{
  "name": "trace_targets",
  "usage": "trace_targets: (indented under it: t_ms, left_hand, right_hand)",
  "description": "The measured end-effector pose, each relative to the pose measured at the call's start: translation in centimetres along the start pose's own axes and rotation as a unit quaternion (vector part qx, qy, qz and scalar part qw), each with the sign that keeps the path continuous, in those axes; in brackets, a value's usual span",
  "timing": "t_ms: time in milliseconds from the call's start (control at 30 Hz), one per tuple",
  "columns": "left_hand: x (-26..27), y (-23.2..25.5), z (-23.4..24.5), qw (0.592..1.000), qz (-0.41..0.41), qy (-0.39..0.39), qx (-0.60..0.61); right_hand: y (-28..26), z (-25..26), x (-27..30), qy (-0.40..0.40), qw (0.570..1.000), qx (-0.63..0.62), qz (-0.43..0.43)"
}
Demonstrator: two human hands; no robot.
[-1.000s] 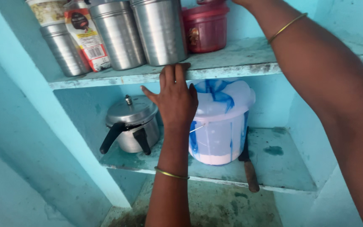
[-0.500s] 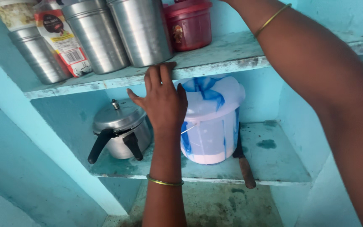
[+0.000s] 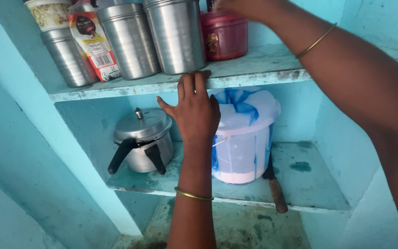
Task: The person sits on the floor and transfers grains from a yellow plastic bag into a clear plastic jar. They open the bag, pour the contents into the jar, and then close the jar with a pink lid.
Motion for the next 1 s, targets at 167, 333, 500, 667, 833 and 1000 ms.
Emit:
trace_targets:
  t_ms: [167,333,500,667,833,1000]
  left_hand:
    - [0.1,0.2,-0.1,1.0,0.005,-0.009,0.006]
    - [0.0,0.2,0.1,1.0,0.013,-0.021,-0.008]
    - [-0.1,0.2,0.2,0.999,0.018,-0.033,0.007]
    - [-0.1,0.3,0.1,0.999,0.022,-0.037,0.001]
    - [0.0,0.4,0.4,0.999,0.018,-0.035,-0.008]
    - [0.0,0.4,0.7,0.999,0.019,-0.025,0.013]
  right_hand:
    - [-7.2,1.7,3.5,0.021,0.968,0.125,0.219]
    - [-6.1,1.4,3.0,0.032,0.958,0.21,0.191]
    - [-4.0,0.6,2.8,0.065,0.947,0.241,0.202]
    - [-3.4,0.1,2.9,0.064,0.956,0.234,0.166]
    - [-4.0,0.8,2.8,0.067,0.959,0.228,0.157]
    - [-3.8,2.1,2.1,0.065,0.972,0.2,0.109]
Point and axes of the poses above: each hand's wrist, its own x-axis away from the middle knuckle, its own z-axis out of the back of the hand, y = z × x, the point moved 8 cm from there along -x, towards the middle knuckle, and after that the axes turned 11 degrees about y, right-handed, at the moved point
